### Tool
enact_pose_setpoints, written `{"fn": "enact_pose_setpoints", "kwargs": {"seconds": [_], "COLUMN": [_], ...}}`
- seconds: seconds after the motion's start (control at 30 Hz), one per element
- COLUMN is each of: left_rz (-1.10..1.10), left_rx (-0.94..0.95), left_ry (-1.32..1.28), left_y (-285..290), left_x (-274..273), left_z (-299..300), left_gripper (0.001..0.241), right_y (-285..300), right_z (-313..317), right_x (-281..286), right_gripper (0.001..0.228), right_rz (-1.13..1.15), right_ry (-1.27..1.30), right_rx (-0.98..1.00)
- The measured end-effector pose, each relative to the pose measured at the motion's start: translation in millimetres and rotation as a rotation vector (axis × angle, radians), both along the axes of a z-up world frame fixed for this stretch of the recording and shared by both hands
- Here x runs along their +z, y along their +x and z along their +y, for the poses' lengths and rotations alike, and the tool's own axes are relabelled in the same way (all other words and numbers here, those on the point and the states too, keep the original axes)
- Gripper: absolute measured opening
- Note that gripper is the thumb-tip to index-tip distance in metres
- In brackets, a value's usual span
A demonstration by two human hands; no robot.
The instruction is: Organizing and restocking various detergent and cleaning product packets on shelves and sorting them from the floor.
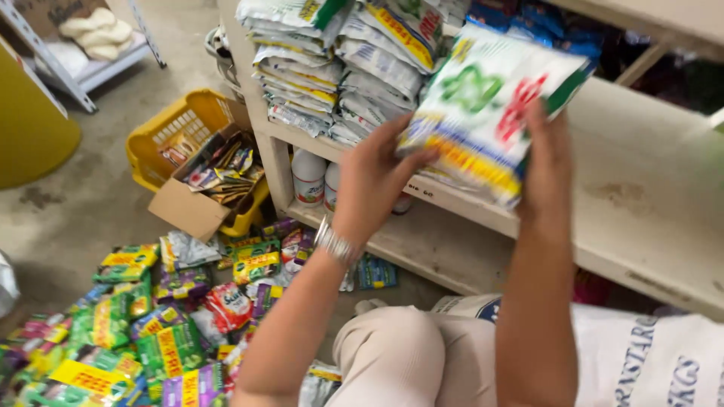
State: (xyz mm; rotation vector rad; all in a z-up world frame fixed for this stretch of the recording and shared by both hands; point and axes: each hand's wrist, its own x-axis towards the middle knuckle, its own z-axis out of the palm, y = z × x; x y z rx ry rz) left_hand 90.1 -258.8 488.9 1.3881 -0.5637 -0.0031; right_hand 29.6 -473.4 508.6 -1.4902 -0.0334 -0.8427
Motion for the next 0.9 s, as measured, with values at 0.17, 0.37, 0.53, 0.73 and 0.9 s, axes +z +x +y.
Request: {"fn": "enact_pose_setpoints", "kwargs": {"seconds": [0.17,0.37,0.53,0.73,0.9], "left_rz": [-0.322,-0.518,-0.617,-0.737,-0.555], "left_rx": [0.085,0.239,0.205,0.324,0.399], "left_ry": [-0.067,-0.086,-0.086,-0.111,0.096], "left_y": [49.8,86.5,82.4,124.7,133.3], "left_x": [28.6,39.9,33.3,18.1,10.2], "left_z": [-44.6,-82.2,-81.6,-115.6,-109.2], "left_gripper": [0.044,0.038,0.039,0.028,0.018], "right_y": [52.8,96.3,78.3,110.7,130.1], "right_z": [-69.5,-115.4,-118.6,-166.8,-149.7], "right_x": [31.8,42.6,37.2,28.9,35.3], "right_gripper": [0.059,0.046,0.044,0.038,0.03], "right_rz": [0.067,-0.014,-0.087,-0.019,0.315], "right_ry": [-0.003,0.075,0.251,0.116,0.109], "right_rx": [0.017,0.309,0.458,0.455,0.255]}}
